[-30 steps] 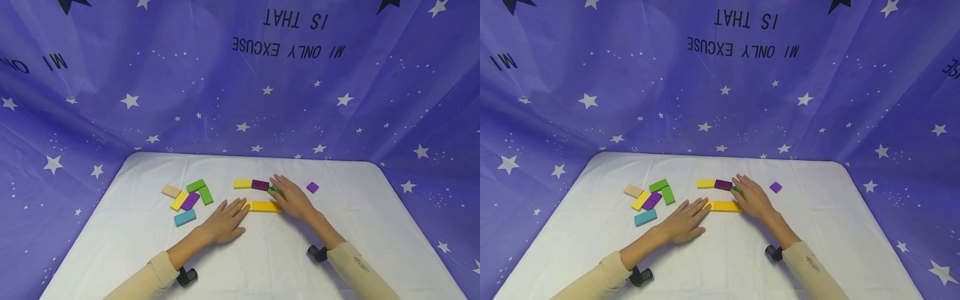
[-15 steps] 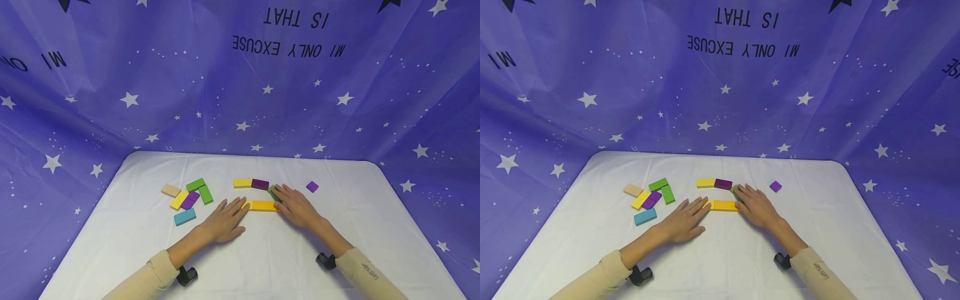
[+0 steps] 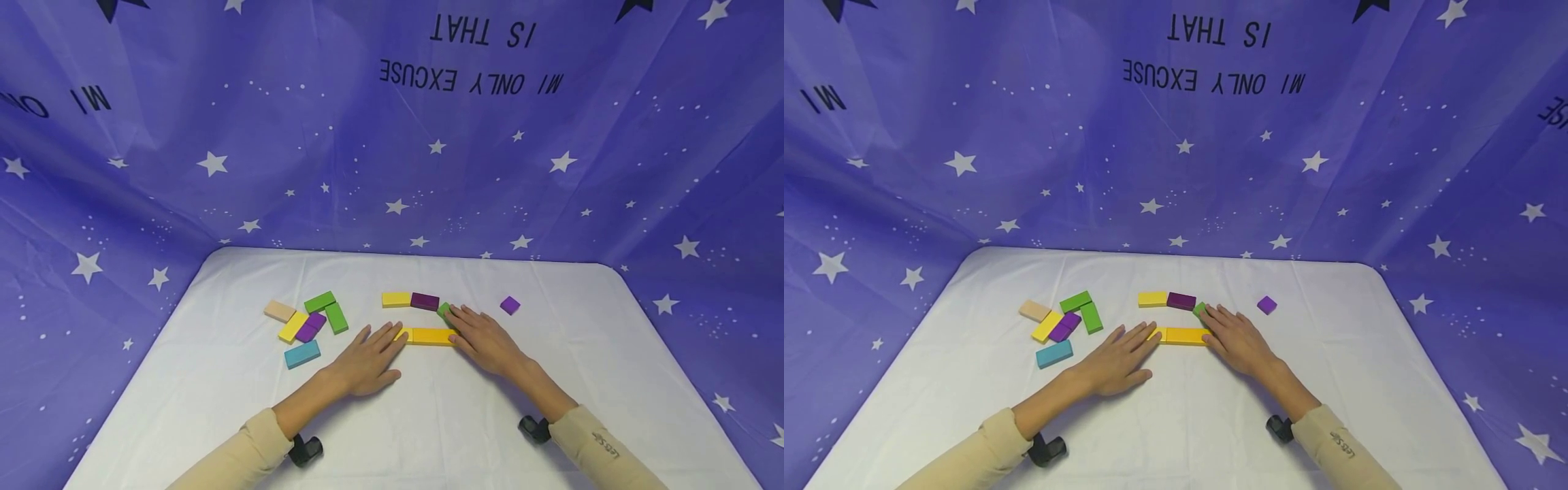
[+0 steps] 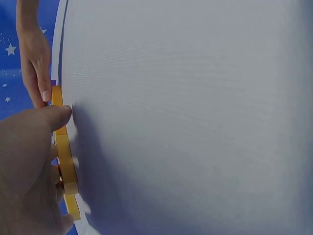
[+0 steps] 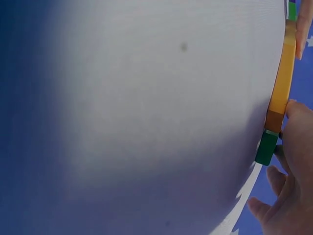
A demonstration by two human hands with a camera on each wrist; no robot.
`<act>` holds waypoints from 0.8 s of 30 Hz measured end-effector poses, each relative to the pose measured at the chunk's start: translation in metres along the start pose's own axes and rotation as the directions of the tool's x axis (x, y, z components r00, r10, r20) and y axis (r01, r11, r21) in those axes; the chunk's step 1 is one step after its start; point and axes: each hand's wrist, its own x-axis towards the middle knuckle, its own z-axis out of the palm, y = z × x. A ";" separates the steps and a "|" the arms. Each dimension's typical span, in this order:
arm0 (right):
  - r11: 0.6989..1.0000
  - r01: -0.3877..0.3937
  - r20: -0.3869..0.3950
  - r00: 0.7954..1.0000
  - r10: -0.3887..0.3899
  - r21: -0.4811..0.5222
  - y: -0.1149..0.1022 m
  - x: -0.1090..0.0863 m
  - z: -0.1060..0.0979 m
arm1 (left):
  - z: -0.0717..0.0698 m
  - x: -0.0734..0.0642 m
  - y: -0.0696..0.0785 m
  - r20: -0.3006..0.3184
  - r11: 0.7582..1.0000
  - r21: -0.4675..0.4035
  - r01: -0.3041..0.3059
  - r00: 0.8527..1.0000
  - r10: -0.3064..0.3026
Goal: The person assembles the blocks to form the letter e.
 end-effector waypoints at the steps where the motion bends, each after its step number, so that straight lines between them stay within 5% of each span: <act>1: 1.000 0.002 0.003 1.000 -0.002 -0.008 0.000 0.000 0.000 | 0.000 0.000 0.000 0.000 1.000 -0.001 0.001 1.000 -0.001; 8: 0.999 0.022 0.004 1.000 -0.022 -0.049 0.000 -0.001 -0.002 | -0.002 0.005 -0.002 -0.027 1.000 -0.028 -0.001 1.000 0.001; 17: 0.998 0.028 0.023 0.999 -0.026 -0.062 -0.002 0.000 -0.003 | -0.008 0.013 -0.011 -0.193 0.990 -0.138 -0.015 0.981 -0.012; 20: 0.998 0.035 0.021 0.999 -0.034 -0.059 -0.002 0.000 -0.004 | -0.009 0.011 -0.017 -0.287 0.971 -0.235 0.042 0.951 -0.111; 24: 0.997 0.051 0.010 0.999 -0.050 -0.060 -0.001 -0.001 -0.004 | -0.010 0.002 -0.030 -0.372 0.907 -0.396 0.144 0.878 -0.302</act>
